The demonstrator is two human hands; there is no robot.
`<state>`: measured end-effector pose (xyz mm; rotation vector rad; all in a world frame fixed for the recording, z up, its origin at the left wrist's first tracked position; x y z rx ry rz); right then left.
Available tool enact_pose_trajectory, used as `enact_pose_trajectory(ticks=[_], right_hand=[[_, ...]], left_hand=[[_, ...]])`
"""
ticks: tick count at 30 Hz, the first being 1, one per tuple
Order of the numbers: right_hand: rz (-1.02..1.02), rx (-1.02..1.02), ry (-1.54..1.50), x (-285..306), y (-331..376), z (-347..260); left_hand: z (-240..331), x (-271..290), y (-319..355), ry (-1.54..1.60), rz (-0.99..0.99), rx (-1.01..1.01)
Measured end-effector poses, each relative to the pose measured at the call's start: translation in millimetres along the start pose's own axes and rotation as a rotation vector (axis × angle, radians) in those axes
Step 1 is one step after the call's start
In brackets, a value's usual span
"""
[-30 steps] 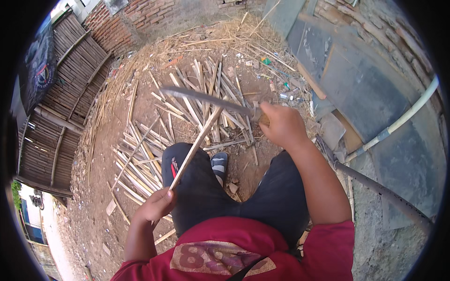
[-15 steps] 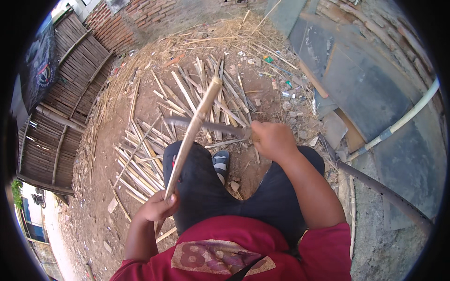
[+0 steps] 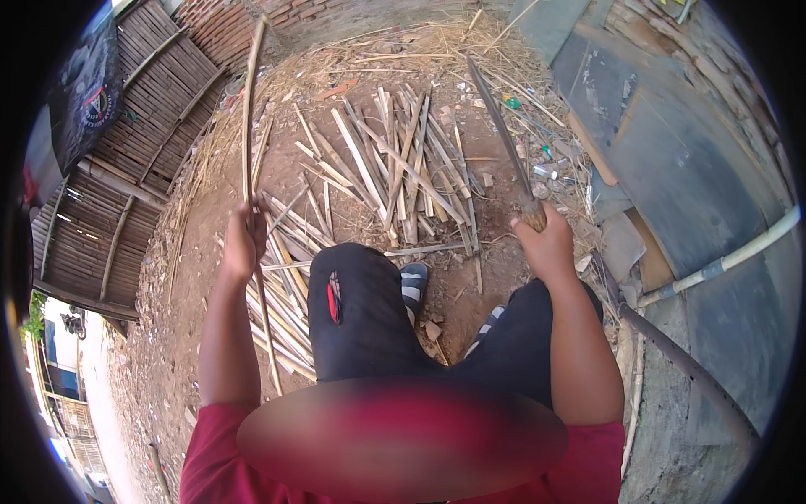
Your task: The person thins and smooths a long strip of bamboo using a machete while sitting on the ground.
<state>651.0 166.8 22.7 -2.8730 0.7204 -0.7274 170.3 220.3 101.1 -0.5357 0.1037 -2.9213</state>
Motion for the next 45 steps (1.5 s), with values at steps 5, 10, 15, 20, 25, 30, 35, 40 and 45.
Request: enact_pose_trajectory(ticks=[5, 10, 15, 20, 25, 30, 35, 40, 45], right_hand=[[-0.092, -0.058, 0.063, 0.8, 0.5, 4.9], [-0.098, -0.125, 0.064, -2.9, -3.2, 5.5], [-0.113, -0.177, 0.023, -4.6, -4.9, 6.4], [-0.118, -0.137, 0.018, -10.1, -1.9, -0.5], [-0.081, -0.255, -0.016, -8.3, 5.6, 13.6], [-0.046, -0.362, -0.087, -4.6, 7.8, 20.6], [0.029, -0.365, -0.223, -11.1, 2.5, 25.4], [0.071, -0.423, -0.308, -19.7, -5.9, 28.7], [0.117, -0.484, -0.346, -32.8, -10.3, 29.4]], left_hand=[[93.9, -11.5, -69.0, -0.126, 0.374, -0.406], [191.0, -1.4, -102.2, 0.275, 0.574, -0.940], [168.0, -4.7, -140.1, -0.264, 0.842, -1.471], [-42.1, -35.4, -141.1, -0.947, 0.376, -0.776], [-295.7, -14.2, 45.0, -0.766, -0.065, 0.017], [-387.5, 30.1, 217.0, -0.884, 0.023, 0.569], [-404.3, 32.8, 275.4, -0.856, 0.071, 0.870], [-424.7, 12.2, 264.1, -0.779, 0.219, 1.000], [-421.2, 12.5, 260.0, -0.793, 0.457, 1.094]])
Point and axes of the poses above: each hand's wrist, its own y-axis away from the middle knuckle, its own x-axis out of the back of the hand, z = x × y, the point moved 4 cm from there along -y, towards the middle knuckle, and after that the axes turned 7 degrees about z, right-handed, at the moved point
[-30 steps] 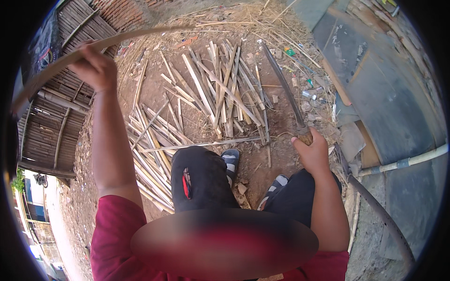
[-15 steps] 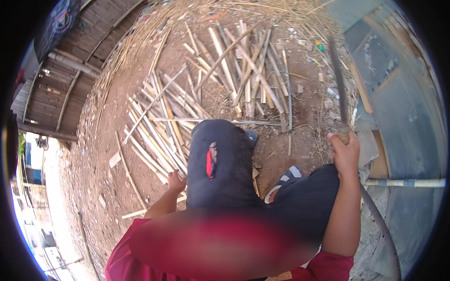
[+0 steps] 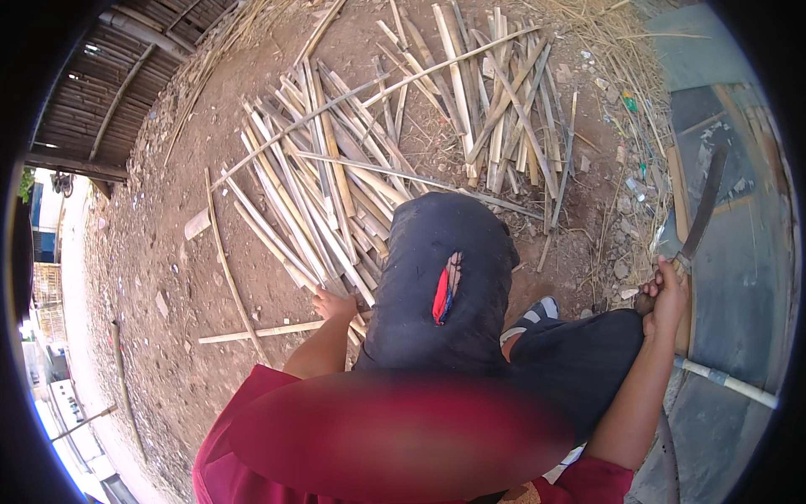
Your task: The person thins and smooths a long strip of bamboo using a machete while sitting on the ground.
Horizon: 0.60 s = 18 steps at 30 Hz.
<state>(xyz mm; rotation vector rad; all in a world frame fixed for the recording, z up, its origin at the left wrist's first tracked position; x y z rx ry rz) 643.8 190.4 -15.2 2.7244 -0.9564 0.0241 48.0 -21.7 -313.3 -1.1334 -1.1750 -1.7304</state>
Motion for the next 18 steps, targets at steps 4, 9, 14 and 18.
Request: enact_pose_trajectory(ticks=[4, 9, 14, 18], right_hand=[[-0.013, -0.008, 0.013, -14.6, 1.8, -4.2], [-0.020, 0.023, 0.066, -38.3, 12.6, -8.2], [-0.081, 0.049, 0.116, -43.2, 10.6, -4.9], [-0.081, 0.051, 0.139, -48.6, 18.0, -8.0]], left_hand=[[-36.7, -3.9, -16.8, 0.240, -0.003, 0.113], [-60.3, 22.3, -15.8, 0.257, 0.113, -0.014], [-85.8, 27.6, -35.2, 0.286, 0.047, -0.028], [-98.3, 10.8, -56.8, 0.217, -0.328, -0.152]])
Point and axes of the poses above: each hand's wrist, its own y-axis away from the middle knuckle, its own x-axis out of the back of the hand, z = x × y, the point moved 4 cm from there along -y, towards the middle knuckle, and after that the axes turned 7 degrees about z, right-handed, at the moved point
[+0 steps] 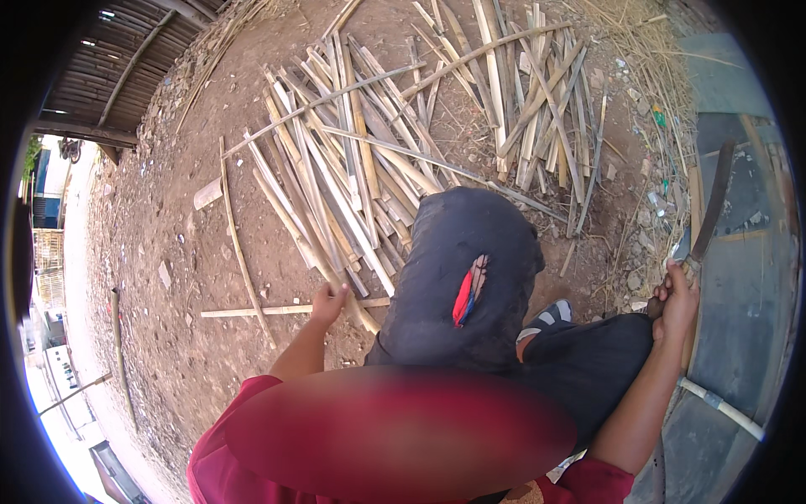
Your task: The person thins and smooths a long strip of bamboo using a machete while sitting on the ground.
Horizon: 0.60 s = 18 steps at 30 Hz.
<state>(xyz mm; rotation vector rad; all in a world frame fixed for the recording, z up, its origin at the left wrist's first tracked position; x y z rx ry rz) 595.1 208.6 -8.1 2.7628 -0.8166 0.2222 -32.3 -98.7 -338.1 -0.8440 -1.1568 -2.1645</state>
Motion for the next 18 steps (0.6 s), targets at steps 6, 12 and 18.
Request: enact_pose_trajectory(ticks=[6, 12, 18], right_hand=[[-0.009, 0.041, 0.022, 6.7, 5.2, -3.0], [0.007, 0.015, -0.029, 9.0, 0.0, -4.6], [0.018, -0.009, -0.073, 13.8, -2.9, 2.4]], left_hand=[[-19.6, -18.2, -45.4, -0.157, 0.446, 0.065], [-17.9, -51.1, -53.2, -0.184, 0.241, 0.295], [40.5, 13.2, 17.6, 0.157, 0.438, 0.387]])
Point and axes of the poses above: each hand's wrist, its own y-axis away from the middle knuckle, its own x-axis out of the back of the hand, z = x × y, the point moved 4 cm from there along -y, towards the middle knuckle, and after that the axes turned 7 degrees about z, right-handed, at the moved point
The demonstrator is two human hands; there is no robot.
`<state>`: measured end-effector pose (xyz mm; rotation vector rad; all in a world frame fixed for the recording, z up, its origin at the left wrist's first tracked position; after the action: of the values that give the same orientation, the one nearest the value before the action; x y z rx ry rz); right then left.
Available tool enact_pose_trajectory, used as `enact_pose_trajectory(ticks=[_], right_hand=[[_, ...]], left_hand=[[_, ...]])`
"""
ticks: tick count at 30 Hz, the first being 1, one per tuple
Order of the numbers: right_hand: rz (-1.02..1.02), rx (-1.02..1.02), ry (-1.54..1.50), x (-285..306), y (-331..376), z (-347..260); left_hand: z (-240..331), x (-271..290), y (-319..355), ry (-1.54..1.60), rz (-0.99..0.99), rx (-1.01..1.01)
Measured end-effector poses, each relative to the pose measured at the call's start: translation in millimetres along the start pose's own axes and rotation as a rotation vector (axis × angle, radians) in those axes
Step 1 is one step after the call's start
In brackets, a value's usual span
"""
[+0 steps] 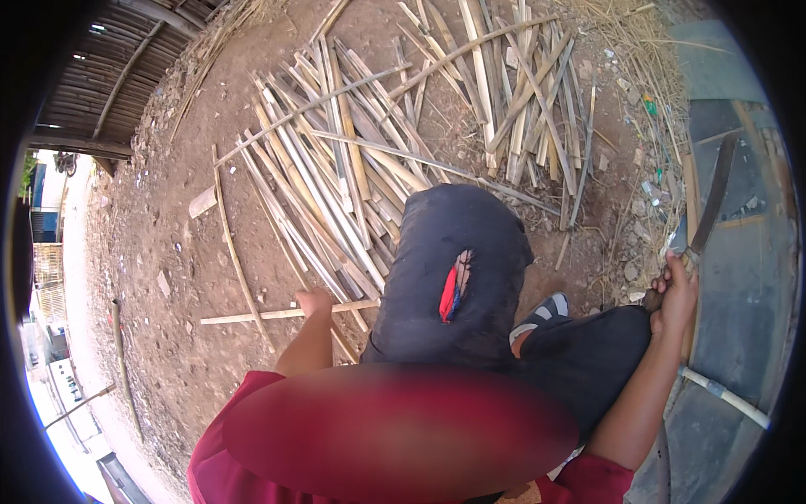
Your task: The person thins and smooths a long strip of bamboo using a machete while sitting on the ground.
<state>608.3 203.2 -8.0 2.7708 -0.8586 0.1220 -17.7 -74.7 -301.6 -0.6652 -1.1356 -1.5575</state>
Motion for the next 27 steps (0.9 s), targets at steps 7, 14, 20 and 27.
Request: enact_pose_trajectory(ticks=[7, 14, 20, 27], right_hand=[[-0.043, 0.140, 0.234, -15.8, 15.7, -17.8], [-0.293, 0.717, 0.413, -49.3, 63.8, -71.2], [-0.545, 1.213, 0.547, -88.6, 112.4, -115.9], [-0.499, 1.402, 0.593, -64.9, 104.1, -85.0]], left_hand=[[30.5, 103.2, -12.2, 0.126, 0.128, -0.565], [152.3, 173.0, 94.0, 0.223, -0.067, -0.937], [208.3, 205.3, 210.9, 0.180, -0.144, -1.206], [203.7, 207.2, 286.5, -0.033, -0.260, -1.320]])
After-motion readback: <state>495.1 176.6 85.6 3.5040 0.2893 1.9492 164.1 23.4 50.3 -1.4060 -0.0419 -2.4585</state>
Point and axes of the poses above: each hand's wrist, its own y-axis away from the middle knuckle, its own x-axis out of the back of the hand, z = x × y, the point moved 4 cm from there along -y, towards the middle knuckle, and after that the axes turned 7 degrees about z, right-handed, at the moved point
